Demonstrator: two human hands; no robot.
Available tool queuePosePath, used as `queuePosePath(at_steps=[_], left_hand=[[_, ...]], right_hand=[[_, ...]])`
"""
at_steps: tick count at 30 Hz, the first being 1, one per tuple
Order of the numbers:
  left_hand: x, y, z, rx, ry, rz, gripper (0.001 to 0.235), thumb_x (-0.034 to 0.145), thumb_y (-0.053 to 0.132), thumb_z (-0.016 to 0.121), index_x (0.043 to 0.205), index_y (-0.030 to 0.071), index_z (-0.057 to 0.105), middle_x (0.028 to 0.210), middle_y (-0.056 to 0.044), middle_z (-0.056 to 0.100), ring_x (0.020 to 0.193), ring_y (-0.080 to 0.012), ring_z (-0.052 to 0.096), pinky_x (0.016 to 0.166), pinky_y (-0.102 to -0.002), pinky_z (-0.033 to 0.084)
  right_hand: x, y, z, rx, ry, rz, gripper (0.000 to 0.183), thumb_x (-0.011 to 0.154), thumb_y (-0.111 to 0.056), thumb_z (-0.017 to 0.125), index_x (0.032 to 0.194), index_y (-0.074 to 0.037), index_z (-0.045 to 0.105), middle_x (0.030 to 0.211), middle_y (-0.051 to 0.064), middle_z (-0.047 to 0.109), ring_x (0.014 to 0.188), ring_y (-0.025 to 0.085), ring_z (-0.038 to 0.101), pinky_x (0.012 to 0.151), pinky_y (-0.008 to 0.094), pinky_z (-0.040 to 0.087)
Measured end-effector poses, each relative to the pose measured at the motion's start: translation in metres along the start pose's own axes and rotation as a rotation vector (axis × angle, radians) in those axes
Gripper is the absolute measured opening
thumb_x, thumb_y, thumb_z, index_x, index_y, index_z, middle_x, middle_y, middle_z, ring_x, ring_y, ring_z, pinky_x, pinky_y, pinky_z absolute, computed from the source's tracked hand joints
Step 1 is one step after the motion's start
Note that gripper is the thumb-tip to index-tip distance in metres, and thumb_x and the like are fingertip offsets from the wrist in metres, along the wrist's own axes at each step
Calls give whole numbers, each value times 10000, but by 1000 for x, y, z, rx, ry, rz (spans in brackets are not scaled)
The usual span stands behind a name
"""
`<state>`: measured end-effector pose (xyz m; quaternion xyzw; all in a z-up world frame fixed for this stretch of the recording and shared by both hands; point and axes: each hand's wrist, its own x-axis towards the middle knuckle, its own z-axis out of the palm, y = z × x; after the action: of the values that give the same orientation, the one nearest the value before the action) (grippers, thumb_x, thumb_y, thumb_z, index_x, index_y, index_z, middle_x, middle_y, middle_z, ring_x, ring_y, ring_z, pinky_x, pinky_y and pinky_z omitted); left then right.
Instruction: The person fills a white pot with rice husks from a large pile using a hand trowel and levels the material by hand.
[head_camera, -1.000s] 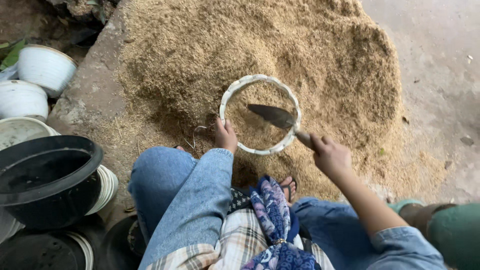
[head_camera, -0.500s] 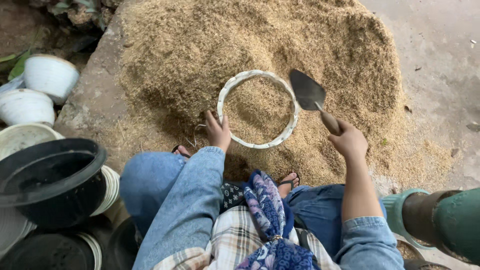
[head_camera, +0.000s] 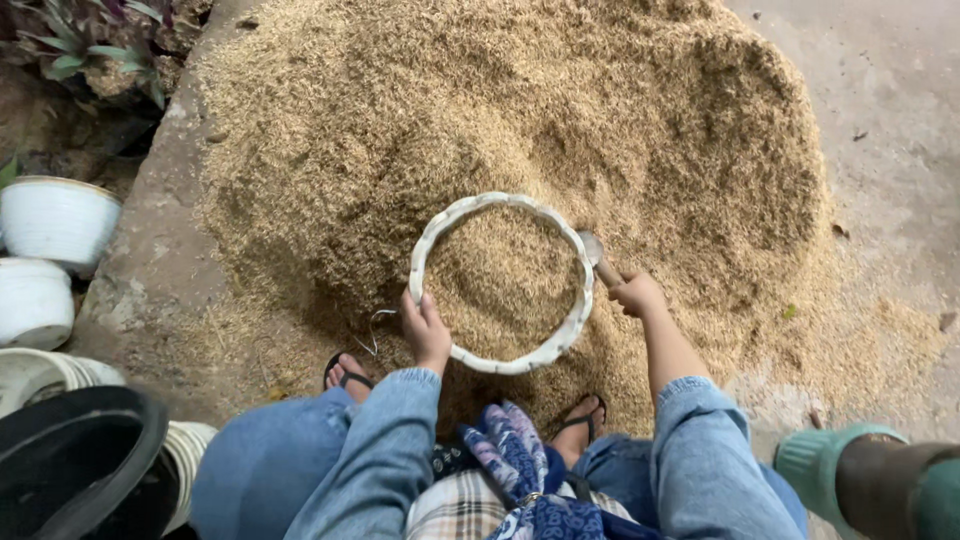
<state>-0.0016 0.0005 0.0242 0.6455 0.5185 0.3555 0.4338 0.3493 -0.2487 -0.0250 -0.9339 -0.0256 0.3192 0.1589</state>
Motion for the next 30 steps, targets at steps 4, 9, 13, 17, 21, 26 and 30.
queuePosePath(at_steps=[4,9,13,17,21,26,30], left_hand=[[2,-16,6,-62,7,-18,304,1084,234,518,1306,38,590,1108,-226,658,1080,-423,653,949,-478,506],[7,-26,5,-11,0,18,355,1080,268,521,1305,0,576,1145,-282,649,1120,-502,630,981,-522,499],[8,-22,4,11,-20,-16,365,1081,303,518,1333,43,567,1173,-240,658,1160,-454,637,998,-508,496],[10,1,-5,44,-60,-77,385,1097,323,489,1349,38,545,1223,-246,651,1194,-454,627,1023,-515,494],[8,6,-6,107,-73,-106,393,1096,362,484,1357,73,540,1247,-197,644,1216,-413,629,1040,-499,500],[17,-36,14,153,-67,-78,327,1089,360,483,1273,102,562,1170,-177,669,1164,-397,659,996,-493,522],[13,-14,2,155,-107,-15,367,1081,342,484,1342,85,513,1192,-223,666,1155,-420,662,968,-509,534]], right_hand=[[-12,-35,-3,126,-46,-22,655,690,-142,765,1341,-150,696,723,175,679,532,273,674,449,344,536],[-50,-101,2,-12,92,-84,479,809,-389,693,1288,-389,707,1060,63,771,1058,304,715,896,438,600],[-36,-76,2,205,54,-95,631,792,-270,779,1404,-196,646,1097,181,748,795,302,743,581,355,622],[-42,-40,-12,417,90,-138,651,722,-127,778,1361,-199,674,936,225,717,524,280,683,418,335,565],[-51,-9,-39,487,128,-215,685,746,-89,789,1412,-116,632,935,287,696,518,307,680,399,356,549],[-155,-27,-111,412,160,-337,699,761,-45,820,1428,-59,612,964,320,665,530,291,653,392,337,516],[-249,-39,-149,306,153,-368,698,753,-41,804,1427,-126,642,912,308,681,536,322,673,420,348,535]])
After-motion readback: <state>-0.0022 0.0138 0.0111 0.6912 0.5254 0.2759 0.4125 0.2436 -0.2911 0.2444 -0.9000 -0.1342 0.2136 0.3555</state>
